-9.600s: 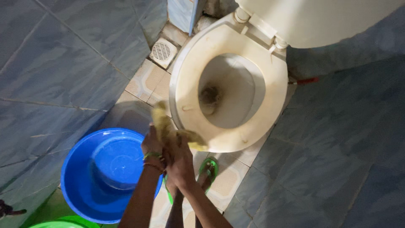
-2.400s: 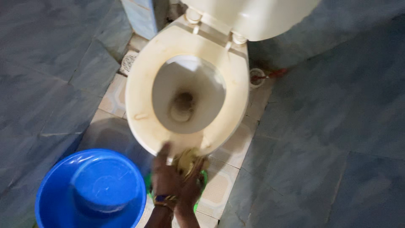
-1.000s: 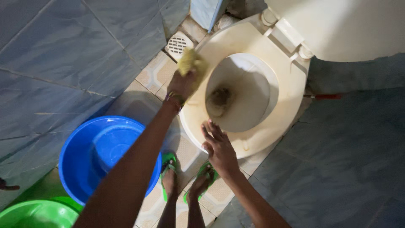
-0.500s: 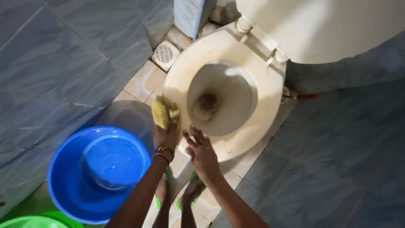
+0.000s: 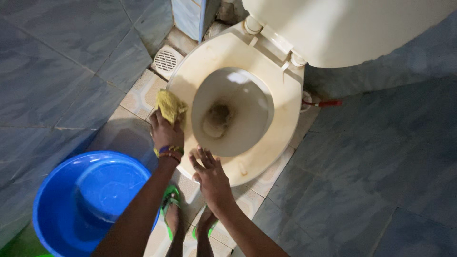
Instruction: The person wipes the toilet tank and seat with a yellow cloth, then places a blue container on the tank. They continue to wipe the toilet bowl rim and seat repeatedly with the cloth.
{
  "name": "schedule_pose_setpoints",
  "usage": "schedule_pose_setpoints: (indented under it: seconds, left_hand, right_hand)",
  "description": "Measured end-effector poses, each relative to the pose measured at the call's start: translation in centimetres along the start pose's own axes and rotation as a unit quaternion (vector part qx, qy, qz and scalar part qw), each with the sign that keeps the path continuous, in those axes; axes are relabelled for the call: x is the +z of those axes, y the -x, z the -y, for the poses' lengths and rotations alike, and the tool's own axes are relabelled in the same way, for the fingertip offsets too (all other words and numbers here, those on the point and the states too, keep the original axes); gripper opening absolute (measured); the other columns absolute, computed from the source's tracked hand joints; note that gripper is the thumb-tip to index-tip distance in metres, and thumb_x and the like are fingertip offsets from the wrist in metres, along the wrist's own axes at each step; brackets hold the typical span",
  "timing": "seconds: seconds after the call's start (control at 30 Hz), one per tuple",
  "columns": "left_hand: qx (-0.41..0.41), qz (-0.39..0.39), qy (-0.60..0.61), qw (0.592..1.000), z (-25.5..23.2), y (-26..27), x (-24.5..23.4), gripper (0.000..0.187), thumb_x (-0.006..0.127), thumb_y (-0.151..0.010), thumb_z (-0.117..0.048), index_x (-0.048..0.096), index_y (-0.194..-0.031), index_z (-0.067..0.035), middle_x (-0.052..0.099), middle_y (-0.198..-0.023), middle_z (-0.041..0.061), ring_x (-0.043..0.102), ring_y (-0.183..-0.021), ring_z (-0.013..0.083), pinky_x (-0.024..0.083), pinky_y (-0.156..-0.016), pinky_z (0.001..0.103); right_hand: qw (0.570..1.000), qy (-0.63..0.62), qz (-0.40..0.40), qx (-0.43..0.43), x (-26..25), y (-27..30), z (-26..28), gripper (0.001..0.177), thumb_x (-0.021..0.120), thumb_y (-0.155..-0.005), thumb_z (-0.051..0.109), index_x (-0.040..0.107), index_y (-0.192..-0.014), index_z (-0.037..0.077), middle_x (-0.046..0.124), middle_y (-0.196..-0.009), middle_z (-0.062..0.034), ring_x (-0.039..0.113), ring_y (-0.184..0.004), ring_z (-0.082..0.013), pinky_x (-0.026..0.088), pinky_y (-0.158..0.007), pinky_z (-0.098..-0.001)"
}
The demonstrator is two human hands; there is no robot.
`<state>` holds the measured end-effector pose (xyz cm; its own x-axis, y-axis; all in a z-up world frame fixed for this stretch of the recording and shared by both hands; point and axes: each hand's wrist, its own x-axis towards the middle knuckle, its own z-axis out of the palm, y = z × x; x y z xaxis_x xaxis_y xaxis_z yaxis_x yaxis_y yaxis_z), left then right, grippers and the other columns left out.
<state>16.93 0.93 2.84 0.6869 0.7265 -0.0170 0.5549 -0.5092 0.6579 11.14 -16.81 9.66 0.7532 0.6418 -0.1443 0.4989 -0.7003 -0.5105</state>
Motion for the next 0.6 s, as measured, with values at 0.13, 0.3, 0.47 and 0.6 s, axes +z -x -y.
schedule_pose_setpoints:
  seconds: [0.13, 0.3, 0.47, 0.6]
  left_hand:
    - [-0.019, 0.071, -0.044, 0.996, -2.4, -5.0, 0.5, 0.075, 0.075, -0.084, -0.017, 0.044, -0.152, -0.011, 0.052, -0.145, 0.014, 0.057, -0.122, 0.0432, 0.053, -0.097, 0.057]
    - [-0.029, 0.108, -0.078, 0.991, -6.9, -9.3, 0.8, 0.069, 0.079, -0.087, -0.034, 0.047, -0.147, -0.025, 0.052, -0.141, 0.005, 0.055, -0.124, 0.0394, 0.049, -0.088, 0.067]
    - [0.033, 0.124, -0.116, 0.985, -10.0, -13.4, 4.1, 0.059, 0.068, -0.093, -0.017, 0.05, -0.148, -0.03, 0.053, -0.144, 0.001, 0.053, -0.128, 0.0358, 0.047, -0.091, 0.071]
    - [0.162, 0.134, -0.139, 0.968, -11.6, -16.2, 6.7, 0.058, 0.066, -0.092, -0.012, 0.051, -0.146, -0.027, 0.052, -0.143, 0.001, 0.05, -0.128, 0.0348, 0.045, -0.091, 0.07]
  right_hand:
    - [1.0, -0.022, -0.01, 0.013, -0.2, 0.0, 0.2, 0.067, 0.073, -0.086, 0.014, 0.052, -0.149, 0.017, 0.042, -0.162, -0.0111, 0.046, -0.145, -0.0336, 0.041, -0.112, -0.0486]
    - [1.0, -0.006, -0.022, 0.003, -0.4, -0.1, 0.5, 0.067, 0.073, -0.088, 0.015, 0.052, -0.151, 0.016, 0.043, -0.161, -0.0115, 0.044, -0.145, -0.0333, 0.038, -0.113, -0.0516]
    - [1.0, -0.02, -0.01, 0.013, -0.5, -0.1, 0.4, 0.067, 0.074, -0.086, 0.014, 0.052, -0.15, 0.016, 0.043, -0.161, -0.0112, 0.042, -0.147, -0.033, 0.035, -0.115, -0.0521]
    - [0.999, -0.036, -0.008, 0.017, -0.4, -0.3, 0.4, 0.065, 0.074, -0.086, 0.015, 0.054, -0.148, 0.014, 0.043, -0.16, -0.0136, 0.041, -0.147, -0.0335, 0.034, -0.116, -0.0535]
